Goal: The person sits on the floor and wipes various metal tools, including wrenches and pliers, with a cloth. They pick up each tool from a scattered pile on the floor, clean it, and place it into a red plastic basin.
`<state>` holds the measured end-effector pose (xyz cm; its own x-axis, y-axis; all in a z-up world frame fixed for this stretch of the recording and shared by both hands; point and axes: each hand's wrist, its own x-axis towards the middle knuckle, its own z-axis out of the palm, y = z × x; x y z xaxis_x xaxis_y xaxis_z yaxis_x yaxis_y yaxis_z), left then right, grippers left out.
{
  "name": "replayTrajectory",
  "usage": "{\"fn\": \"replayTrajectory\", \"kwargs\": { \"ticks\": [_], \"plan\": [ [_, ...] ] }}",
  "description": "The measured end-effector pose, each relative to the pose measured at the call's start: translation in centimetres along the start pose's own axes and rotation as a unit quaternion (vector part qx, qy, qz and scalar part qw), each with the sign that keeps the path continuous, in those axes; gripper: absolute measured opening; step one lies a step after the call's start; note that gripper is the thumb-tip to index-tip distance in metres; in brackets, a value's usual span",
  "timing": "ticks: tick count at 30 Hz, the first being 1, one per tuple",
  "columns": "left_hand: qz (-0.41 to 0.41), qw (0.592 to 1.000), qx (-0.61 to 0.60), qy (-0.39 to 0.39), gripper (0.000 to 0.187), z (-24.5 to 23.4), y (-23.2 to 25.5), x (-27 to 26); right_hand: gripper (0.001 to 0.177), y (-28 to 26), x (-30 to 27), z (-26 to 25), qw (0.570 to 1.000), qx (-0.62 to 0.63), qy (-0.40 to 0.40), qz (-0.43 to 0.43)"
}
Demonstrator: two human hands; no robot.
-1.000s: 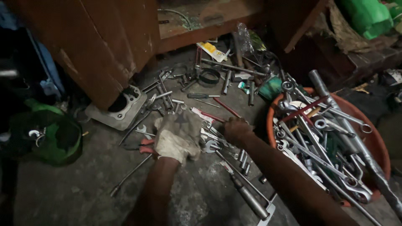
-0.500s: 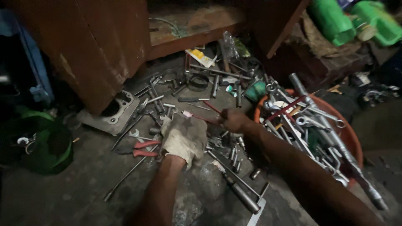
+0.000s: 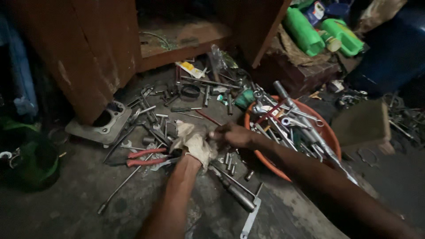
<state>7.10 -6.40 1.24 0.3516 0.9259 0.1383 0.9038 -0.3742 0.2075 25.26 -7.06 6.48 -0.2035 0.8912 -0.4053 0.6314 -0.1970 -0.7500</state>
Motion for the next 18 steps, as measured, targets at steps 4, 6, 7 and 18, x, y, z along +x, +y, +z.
{"fn": "replayTrajectory", "kwargs": {
  "ticks": [4,6,7,18],
  "plan": [
    [0.006,0.998,-0.053,-0.034,0.061,1.8,-0.4,0.9,0.034,-1.6,-2.1,0.1,0.992,-0.109,0.044,-0.044],
    [-0.057,0.952,-0.29,-0.077,0.055,2.7,-0.6,1.1,0.031,-2.8,-3.0,0.1,0.975,-0.199,0.074,-0.063],
    [-0.107,0.882,-0.449,-0.093,0.052,3.1,-0.8,1.0,0.031,-3.4,-3.5,0.3,0.966,-0.233,0.081,-0.075],
    [-0.244,0.258,-0.926,-0.127,0.028,0.6,0.4,-0.2,0.035,-6.0,-7.9,-2.6,0.901,-0.413,0.123,0.054]
  ]
}}
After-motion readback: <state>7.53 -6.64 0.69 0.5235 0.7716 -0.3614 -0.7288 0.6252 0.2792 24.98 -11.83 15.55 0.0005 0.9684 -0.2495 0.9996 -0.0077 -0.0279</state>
